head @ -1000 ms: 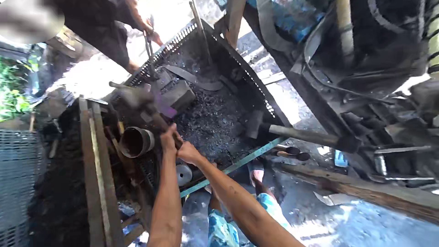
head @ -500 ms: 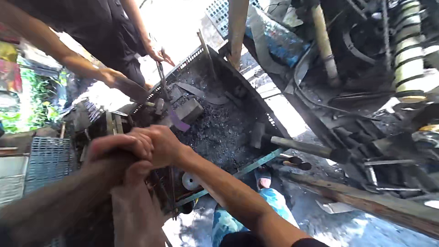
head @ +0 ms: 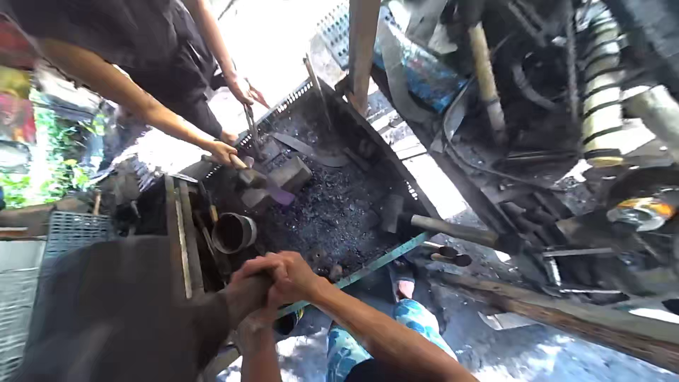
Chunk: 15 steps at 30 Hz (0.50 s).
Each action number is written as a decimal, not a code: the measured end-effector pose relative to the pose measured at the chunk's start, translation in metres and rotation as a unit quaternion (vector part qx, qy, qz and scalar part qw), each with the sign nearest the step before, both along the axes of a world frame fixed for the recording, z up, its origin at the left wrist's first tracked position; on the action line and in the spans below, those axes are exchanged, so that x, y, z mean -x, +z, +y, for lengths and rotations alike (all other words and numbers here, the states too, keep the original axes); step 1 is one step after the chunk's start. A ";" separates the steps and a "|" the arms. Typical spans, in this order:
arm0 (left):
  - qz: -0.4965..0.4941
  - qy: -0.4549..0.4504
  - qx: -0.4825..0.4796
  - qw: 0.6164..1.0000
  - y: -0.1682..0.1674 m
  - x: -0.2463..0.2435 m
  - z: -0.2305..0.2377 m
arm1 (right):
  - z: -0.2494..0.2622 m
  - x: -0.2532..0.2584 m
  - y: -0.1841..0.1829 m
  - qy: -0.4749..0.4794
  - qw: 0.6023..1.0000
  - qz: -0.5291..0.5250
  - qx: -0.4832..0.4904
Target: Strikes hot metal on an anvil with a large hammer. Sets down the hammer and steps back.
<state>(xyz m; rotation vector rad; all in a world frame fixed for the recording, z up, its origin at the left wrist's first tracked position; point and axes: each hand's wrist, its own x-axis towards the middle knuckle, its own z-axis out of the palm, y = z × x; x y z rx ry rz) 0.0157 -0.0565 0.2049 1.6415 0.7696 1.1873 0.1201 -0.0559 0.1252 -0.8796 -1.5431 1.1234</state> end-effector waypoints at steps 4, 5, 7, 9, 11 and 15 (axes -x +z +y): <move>0.061 -0.030 -0.135 0.988 0.094 0.002 0.056 | 0.079 0.004 0.092 -0.057 0.982 0.056 -0.173; 0.059 -0.042 -0.130 0.989 0.090 0.002 0.079 | 0.100 0.003 0.088 -0.072 0.981 0.041 -0.173; 0.004 -0.005 -0.046 0.999 0.022 -0.009 0.110 | 0.121 0.003 0.024 -0.087 0.992 -0.024 -0.092; -0.027 0.079 0.112 0.990 -0.106 -0.011 0.106 | 0.092 0.009 -0.092 -0.058 0.986 -0.091 0.130; -0.037 0.155 0.297 0.942 -0.232 0.001 0.091 | 0.045 0.013 -0.179 -0.017 0.925 -0.132 0.355; -0.116 0.204 0.321 0.918 -0.238 -0.001 0.019 | -0.018 -0.009 -0.174 0.061 0.902 -0.238 0.356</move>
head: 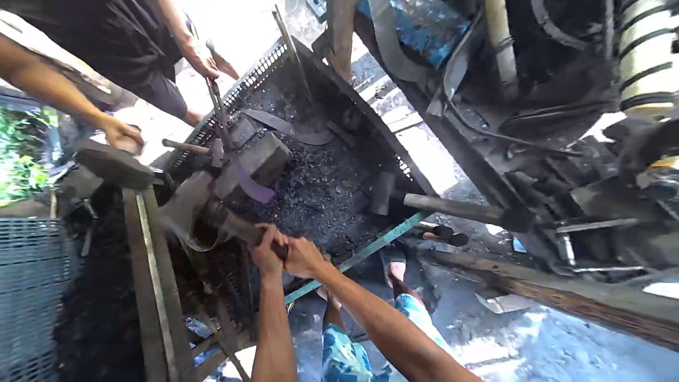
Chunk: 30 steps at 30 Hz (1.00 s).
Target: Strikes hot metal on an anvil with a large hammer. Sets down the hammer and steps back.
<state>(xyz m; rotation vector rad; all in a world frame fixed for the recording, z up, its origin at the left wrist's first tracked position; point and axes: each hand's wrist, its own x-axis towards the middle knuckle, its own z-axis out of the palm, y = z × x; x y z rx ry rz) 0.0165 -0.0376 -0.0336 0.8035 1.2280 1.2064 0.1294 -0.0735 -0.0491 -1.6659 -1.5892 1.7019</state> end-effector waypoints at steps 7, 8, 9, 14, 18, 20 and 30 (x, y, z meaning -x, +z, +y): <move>0.037 -0.145 -0.298 0.943 0.230 0.009 -0.050 | -0.013 0.006 0.182 -0.008 0.938 0.160 -0.307; 0.067 -0.158 -0.336 0.926 0.265 0.008 -0.033 | 0.011 0.012 0.210 -0.017 0.917 0.180 -0.357; 0.096 -0.168 -0.369 0.909 0.293 0.005 -0.011 | 0.040 0.016 0.233 -0.023 0.896 0.188 -0.402; 0.074 -0.170 -0.359 0.915 0.202 0.006 0.102 | 0.135 0.026 0.151 -0.098 0.912 0.133 -0.375; 0.072 -0.052 0.015 0.996 -0.023 0.012 0.071 | 0.058 0.028 -0.026 -0.099 0.994 0.053 0.018; 0.033 -0.057 -0.005 0.998 -0.019 0.007 0.028 | 0.021 0.012 -0.025 -0.044 0.999 0.018 0.008; 0.192 -0.308 -0.345 0.866 0.321 0.014 -0.010 | 0.041 0.007 0.241 -0.084 0.833 0.234 -0.494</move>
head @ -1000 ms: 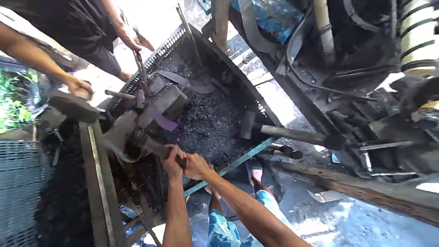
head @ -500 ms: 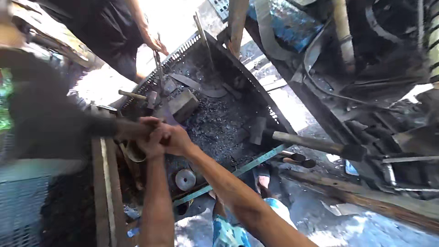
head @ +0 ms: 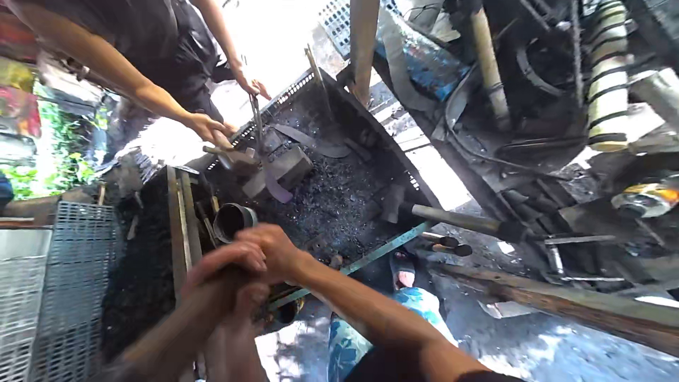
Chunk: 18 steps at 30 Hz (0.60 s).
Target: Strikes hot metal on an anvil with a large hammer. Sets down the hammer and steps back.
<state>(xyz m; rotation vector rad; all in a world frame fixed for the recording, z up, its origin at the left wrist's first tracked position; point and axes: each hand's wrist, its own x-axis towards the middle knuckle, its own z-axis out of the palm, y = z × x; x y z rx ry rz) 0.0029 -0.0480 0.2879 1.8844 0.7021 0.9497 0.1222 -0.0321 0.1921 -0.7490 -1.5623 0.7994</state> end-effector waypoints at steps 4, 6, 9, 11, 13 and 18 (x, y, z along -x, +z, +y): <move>-0.129 0.097 -0.018 0.987 -0.118 -0.004 0.091 | 0.076 0.012 -0.080 -0.042 0.992 -0.055 0.101; -0.117 0.222 0.149 0.956 -0.254 -0.007 0.088 | 0.046 0.014 -0.195 0.004 0.938 -0.102 0.331; -0.101 0.316 0.365 0.870 -0.347 -0.007 0.058 | -0.004 0.009 -0.265 0.057 0.827 -0.156 0.537; -0.163 0.285 0.341 0.881 -0.309 -0.005 0.017 | -0.036 0.003 -0.238 0.086 0.840 -0.191 0.500; -0.207 0.237 0.279 0.907 -0.242 -0.007 -0.031 | -0.070 -0.001 -0.190 0.100 0.879 -0.177 0.432; -0.126 0.098 0.040 0.986 -0.061 -0.009 -0.037 | -0.040 -0.002 -0.038 0.034 0.992 -0.048 0.112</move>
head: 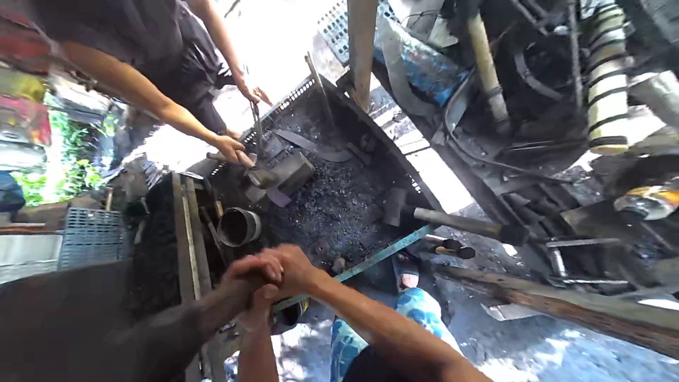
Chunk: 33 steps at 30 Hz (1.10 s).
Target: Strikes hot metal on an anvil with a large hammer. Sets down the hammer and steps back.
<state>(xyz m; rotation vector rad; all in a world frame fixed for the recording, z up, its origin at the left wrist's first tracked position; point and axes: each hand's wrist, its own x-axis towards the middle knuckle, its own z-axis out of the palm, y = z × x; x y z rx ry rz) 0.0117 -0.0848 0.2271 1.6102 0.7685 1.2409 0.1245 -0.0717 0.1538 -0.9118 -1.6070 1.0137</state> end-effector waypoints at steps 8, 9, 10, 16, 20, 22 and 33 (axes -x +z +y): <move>-0.026 0.077 0.099 0.992 -0.123 -0.011 0.122 | 0.098 0.016 -0.117 -0.030 0.985 -0.071 0.153; -0.032 0.122 0.205 0.971 -0.192 -0.012 0.112 | 0.072 0.017 -0.174 -0.017 0.958 -0.081 0.274; -0.028 0.157 0.282 0.946 -0.242 -0.008 0.099 | 0.046 0.020 -0.211 -0.010 0.925 -0.086 0.369; -0.065 0.050 0.047 0.995 -0.101 -0.019 0.031 | 0.015 -0.010 -0.093 0.008 0.993 -0.075 0.094; 0.078 -0.088 -0.083 0.990 0.071 0.001 0.036 | 0.041 -0.004 0.057 -0.010 0.992 0.029 -0.121; 0.089 -0.052 -0.153 0.983 0.112 -0.005 0.053 | 0.068 0.001 0.099 -0.023 0.982 0.046 -0.179; -0.039 0.176 0.268 0.946 -0.238 -0.005 0.070 | 0.024 0.000 -0.187 0.025 0.918 -0.166 0.359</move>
